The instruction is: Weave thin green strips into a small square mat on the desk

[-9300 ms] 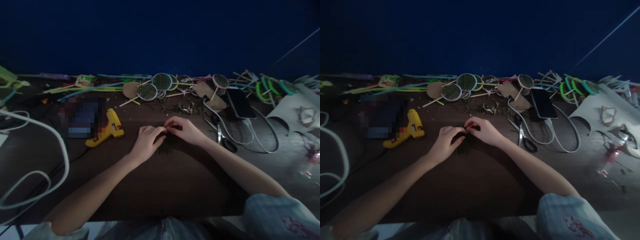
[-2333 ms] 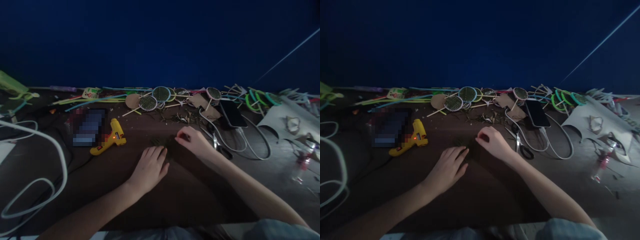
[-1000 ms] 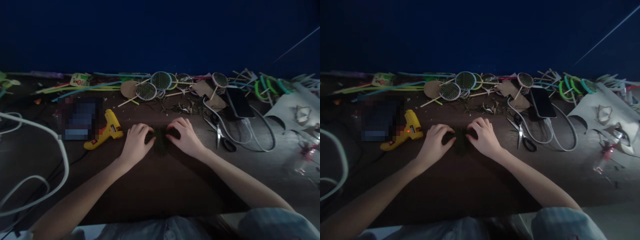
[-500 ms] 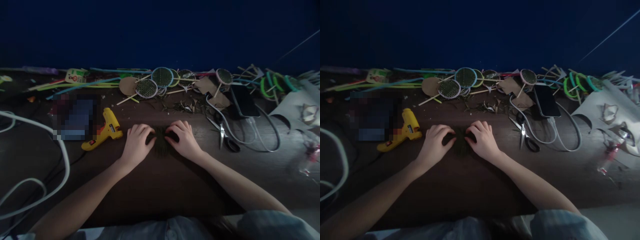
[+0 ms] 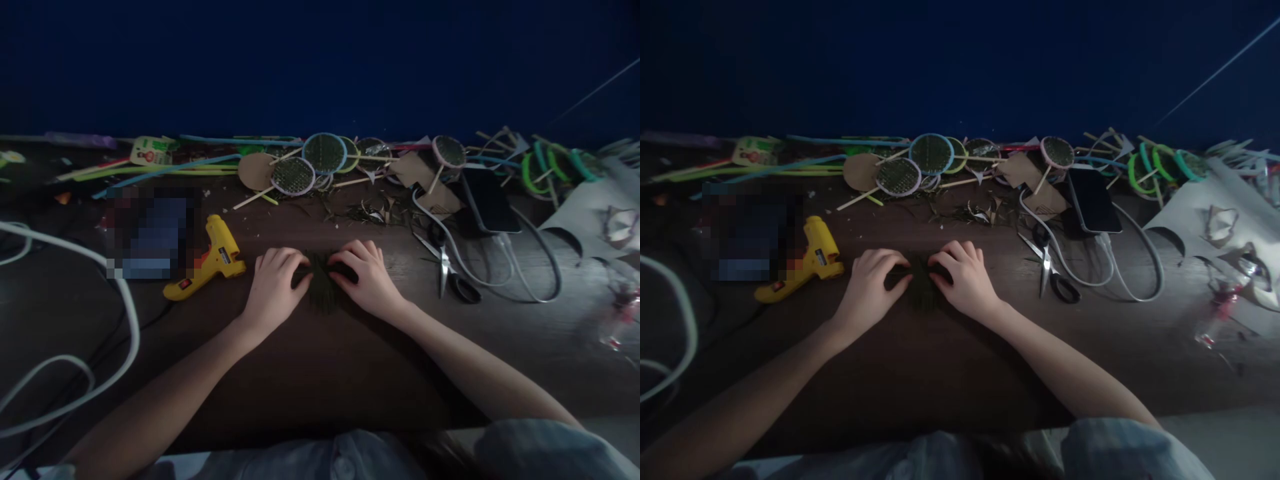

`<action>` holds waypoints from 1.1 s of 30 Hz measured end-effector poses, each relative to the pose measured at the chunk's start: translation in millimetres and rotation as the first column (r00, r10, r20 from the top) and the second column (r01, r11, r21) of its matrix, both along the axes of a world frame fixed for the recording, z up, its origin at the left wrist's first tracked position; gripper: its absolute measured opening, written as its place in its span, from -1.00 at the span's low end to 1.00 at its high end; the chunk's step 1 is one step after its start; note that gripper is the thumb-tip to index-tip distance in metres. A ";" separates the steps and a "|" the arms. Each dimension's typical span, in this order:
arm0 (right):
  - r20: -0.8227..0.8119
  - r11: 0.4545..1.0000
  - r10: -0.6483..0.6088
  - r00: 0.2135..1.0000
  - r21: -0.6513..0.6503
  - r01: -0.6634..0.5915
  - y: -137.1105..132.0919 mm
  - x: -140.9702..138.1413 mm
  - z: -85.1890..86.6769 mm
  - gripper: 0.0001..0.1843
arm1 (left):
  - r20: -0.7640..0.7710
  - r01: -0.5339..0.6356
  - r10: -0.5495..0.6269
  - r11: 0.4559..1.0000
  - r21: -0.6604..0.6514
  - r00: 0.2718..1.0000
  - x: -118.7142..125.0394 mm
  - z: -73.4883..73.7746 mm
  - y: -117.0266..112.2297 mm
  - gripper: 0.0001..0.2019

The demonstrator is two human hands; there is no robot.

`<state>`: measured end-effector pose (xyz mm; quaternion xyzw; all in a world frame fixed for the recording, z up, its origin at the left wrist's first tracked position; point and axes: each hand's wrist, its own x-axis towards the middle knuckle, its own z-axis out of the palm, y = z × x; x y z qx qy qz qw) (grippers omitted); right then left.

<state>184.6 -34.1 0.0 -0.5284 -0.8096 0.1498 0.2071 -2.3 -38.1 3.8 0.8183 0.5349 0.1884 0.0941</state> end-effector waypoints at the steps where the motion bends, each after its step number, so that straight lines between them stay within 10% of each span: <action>1: -0.003 1.000 0.000 1.000 -0.001 0.000 0.3 0.2 0.0 -0.84 | 0.001 0.000 0.000 1.000 0.001 1.000 -0.1 -0.4 0.0 -0.92; 21: -0.055 0.999 -0.007 0.998 0.032 0.009 -0.4 2.4 -0.1 -0.82 | 0.041 0.010 -0.009 1.000 -0.020 0.999 -1.6 -0.4 1.2 -0.89; 33: 0.203 0.946 0.220 0.954 0.192 -0.260 -2.7 2.2 -0.2 -0.70 | 0.010 0.020 -0.020 1.000 0.006 1.000 -2.4 -1.6 -1.0 -0.83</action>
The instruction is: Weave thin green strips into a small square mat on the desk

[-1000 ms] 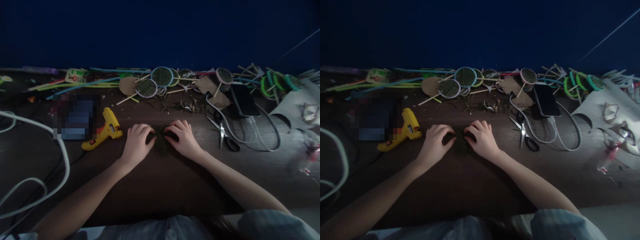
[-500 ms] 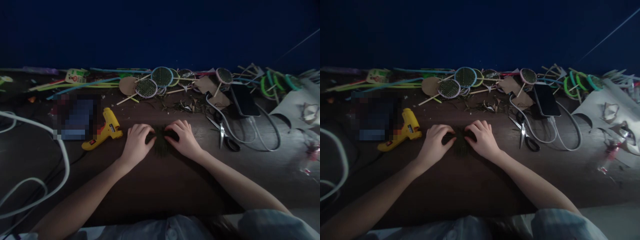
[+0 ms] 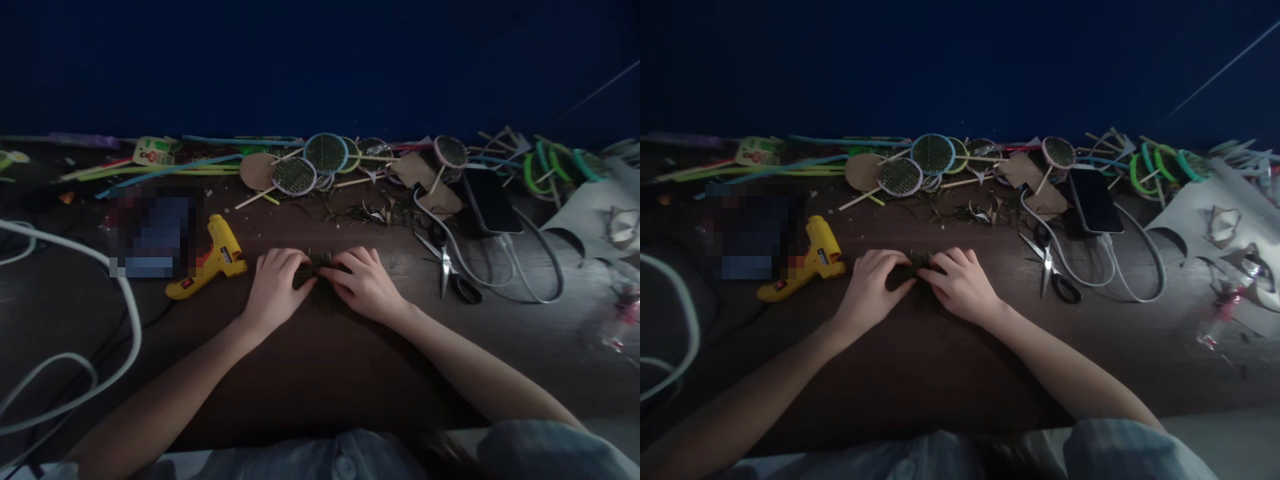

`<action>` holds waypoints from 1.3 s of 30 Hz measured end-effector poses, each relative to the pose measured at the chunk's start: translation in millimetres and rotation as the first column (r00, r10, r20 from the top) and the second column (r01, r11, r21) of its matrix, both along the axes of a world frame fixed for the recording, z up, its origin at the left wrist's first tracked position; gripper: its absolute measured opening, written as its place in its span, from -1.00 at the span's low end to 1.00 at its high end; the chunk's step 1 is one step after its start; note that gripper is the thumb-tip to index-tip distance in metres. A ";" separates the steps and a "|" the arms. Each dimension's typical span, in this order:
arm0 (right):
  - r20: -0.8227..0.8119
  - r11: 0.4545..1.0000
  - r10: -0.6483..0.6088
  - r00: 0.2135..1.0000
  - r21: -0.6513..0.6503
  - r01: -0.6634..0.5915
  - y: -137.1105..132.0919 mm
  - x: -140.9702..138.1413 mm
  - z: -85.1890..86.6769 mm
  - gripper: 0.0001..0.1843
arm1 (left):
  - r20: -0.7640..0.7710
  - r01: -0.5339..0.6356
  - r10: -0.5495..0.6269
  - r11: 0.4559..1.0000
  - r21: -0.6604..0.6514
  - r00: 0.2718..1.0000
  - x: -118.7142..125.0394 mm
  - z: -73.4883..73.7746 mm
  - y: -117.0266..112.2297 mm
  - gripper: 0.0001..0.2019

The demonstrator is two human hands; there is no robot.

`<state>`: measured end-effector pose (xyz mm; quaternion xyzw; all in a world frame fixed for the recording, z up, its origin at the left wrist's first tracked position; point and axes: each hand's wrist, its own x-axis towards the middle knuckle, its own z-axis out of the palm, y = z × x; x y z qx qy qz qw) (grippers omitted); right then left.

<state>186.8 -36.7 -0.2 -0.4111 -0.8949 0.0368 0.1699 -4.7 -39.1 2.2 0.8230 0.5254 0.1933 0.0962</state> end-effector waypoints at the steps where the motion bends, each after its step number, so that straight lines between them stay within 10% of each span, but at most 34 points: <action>1: 0.006 1.000 0.012 1.000 0.017 -0.012 0.5 0.3 0.4 -0.70 | 0.001 0.002 -0.002 1.000 0.002 1.000 -0.1 -0.2 0.1 -0.83; 39: -0.007 0.983 0.096 0.995 0.158 -0.094 6.2 -0.8 1.4 -0.76 | 0.050 0.009 -0.010 1.000 0.014 0.999 -0.7 -1.8 0.9 -0.86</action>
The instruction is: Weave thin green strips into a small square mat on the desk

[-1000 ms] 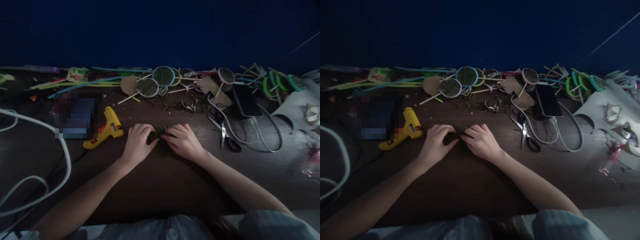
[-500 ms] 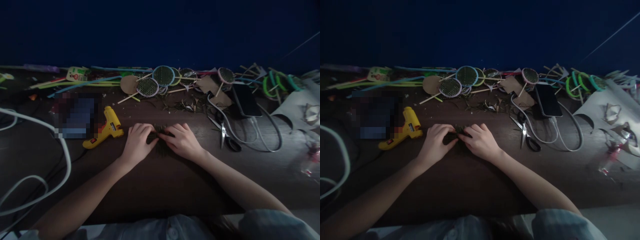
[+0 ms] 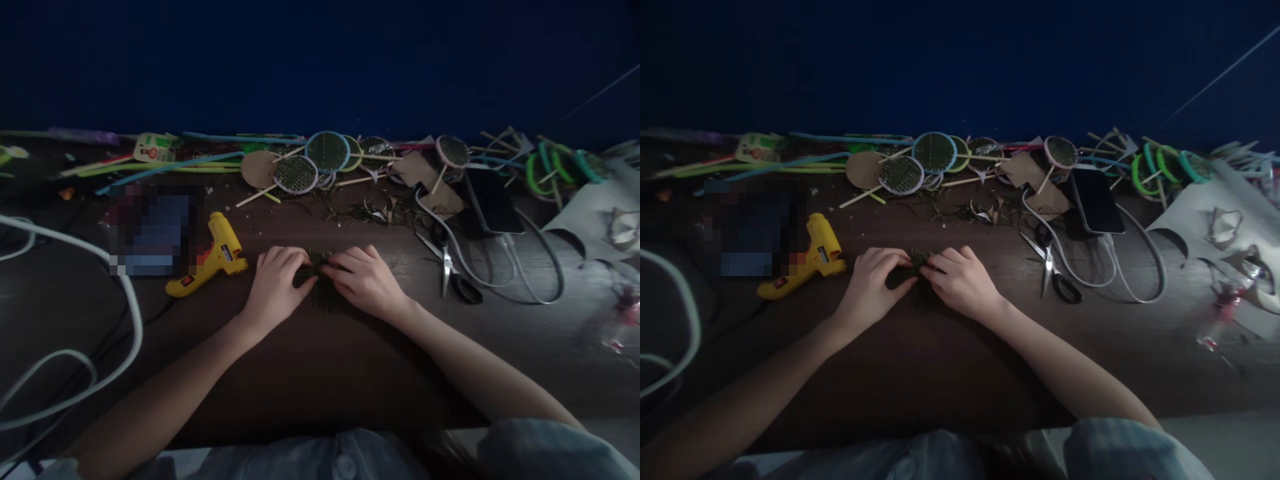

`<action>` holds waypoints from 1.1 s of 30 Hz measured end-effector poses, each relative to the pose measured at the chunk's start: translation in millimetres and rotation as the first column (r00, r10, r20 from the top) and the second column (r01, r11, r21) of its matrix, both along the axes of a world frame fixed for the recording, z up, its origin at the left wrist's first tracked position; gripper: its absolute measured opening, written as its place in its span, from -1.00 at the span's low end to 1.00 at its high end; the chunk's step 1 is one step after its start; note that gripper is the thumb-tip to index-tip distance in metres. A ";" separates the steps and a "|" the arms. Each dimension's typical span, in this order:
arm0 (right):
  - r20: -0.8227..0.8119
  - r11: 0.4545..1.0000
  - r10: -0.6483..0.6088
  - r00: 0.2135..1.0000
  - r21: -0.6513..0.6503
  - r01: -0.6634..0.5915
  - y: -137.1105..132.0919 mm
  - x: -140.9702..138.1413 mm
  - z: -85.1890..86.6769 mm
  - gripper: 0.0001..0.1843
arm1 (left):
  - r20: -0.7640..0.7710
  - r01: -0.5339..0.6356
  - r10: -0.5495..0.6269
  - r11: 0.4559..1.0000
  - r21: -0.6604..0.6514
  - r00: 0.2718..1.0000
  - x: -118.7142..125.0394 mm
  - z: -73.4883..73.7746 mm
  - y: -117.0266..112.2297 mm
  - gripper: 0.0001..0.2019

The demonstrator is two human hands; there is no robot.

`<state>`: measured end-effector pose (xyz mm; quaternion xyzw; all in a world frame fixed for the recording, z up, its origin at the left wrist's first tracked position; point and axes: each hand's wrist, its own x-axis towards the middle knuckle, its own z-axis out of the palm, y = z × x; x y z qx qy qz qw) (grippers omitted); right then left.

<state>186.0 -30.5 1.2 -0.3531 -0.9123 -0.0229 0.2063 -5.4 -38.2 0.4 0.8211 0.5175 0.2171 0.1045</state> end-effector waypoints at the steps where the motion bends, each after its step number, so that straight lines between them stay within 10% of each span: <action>1: 0.000 1.000 -0.003 1.000 0.001 0.003 0.0 -0.1 0.0 -0.75 | 0.001 0.000 0.000 1.000 0.002 1.000 0.1 0.1 0.2 -0.86; 33: 0.025 0.999 0.035 0.999 -0.024 -0.035 1.3 -3.4 2.0 -0.73 | 0.166 -0.003 0.012 0.998 -0.056 0.986 -2.5 2.7 2.7 -0.94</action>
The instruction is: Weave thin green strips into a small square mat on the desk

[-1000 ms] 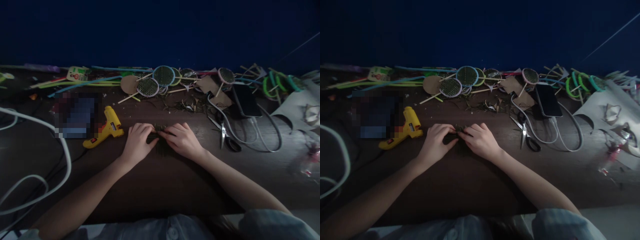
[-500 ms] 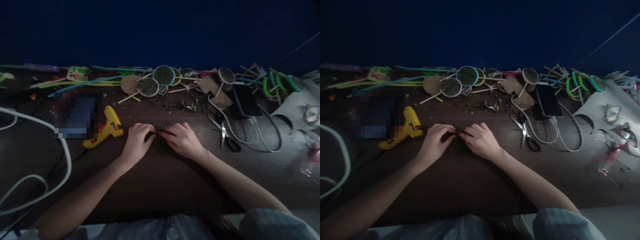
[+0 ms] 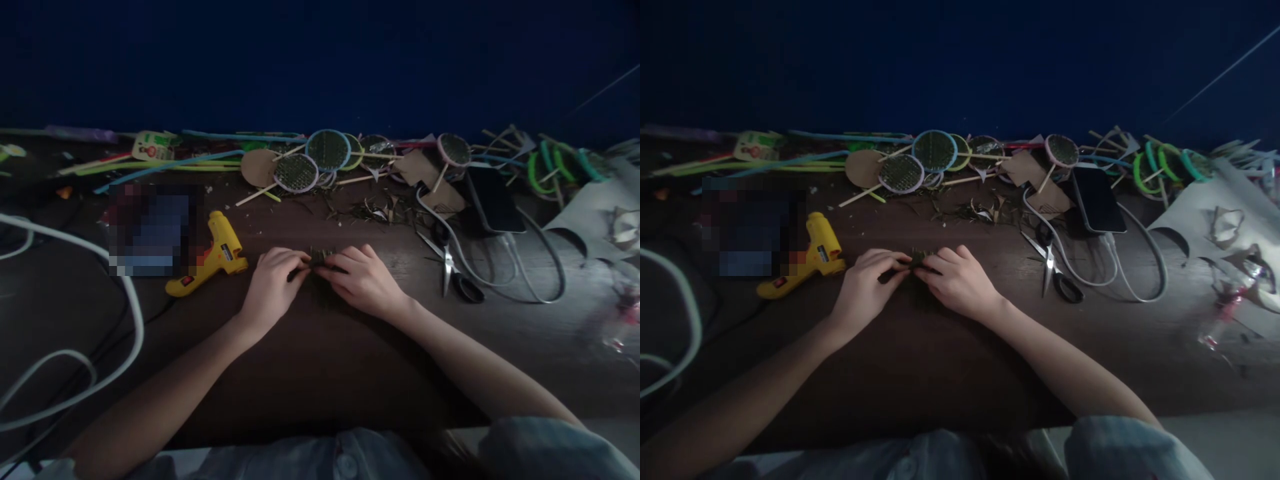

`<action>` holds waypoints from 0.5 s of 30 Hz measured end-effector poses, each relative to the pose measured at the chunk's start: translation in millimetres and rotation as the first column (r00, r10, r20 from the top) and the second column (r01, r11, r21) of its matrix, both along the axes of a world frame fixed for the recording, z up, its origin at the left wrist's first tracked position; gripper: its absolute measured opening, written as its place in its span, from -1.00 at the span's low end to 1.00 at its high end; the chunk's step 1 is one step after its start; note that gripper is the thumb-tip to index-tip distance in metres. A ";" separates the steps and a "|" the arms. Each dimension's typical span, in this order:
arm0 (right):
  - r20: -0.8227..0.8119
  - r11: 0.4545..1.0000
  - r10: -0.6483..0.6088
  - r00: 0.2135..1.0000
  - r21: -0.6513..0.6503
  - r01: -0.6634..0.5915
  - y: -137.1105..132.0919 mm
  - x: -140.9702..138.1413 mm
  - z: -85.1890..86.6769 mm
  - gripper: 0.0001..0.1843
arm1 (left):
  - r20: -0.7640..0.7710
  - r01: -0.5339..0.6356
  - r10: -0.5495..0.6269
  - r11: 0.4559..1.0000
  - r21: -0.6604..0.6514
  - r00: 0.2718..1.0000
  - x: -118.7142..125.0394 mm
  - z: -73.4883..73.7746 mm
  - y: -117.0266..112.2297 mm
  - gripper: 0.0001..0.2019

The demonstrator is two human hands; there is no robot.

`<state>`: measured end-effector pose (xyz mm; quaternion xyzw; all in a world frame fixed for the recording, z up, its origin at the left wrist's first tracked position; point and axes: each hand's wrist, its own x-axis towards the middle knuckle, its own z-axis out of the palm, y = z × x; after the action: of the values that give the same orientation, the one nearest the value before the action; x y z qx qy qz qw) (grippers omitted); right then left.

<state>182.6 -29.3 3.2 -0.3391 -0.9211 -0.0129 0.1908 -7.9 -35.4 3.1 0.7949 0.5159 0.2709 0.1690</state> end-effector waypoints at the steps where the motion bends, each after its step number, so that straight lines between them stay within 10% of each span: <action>1: -0.006 1.000 0.002 1.000 0.001 -0.002 0.1 0.3 0.2 -0.73 | 0.004 0.000 0.000 1.000 -0.002 1.000 0.1 -0.3 0.1 -0.94; 15: -0.104 0.997 -0.033 0.994 -0.072 0.026 0.0 6.1 -3.3 -0.72 | 0.000 0.004 -0.004 0.999 -0.032 1.000 -0.1 -0.8 1.4 -0.95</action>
<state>188.7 -29.3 -0.1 -0.3596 -0.9045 0.0348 0.2267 -7.9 -34.1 2.3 0.7933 0.5185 0.2622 0.1820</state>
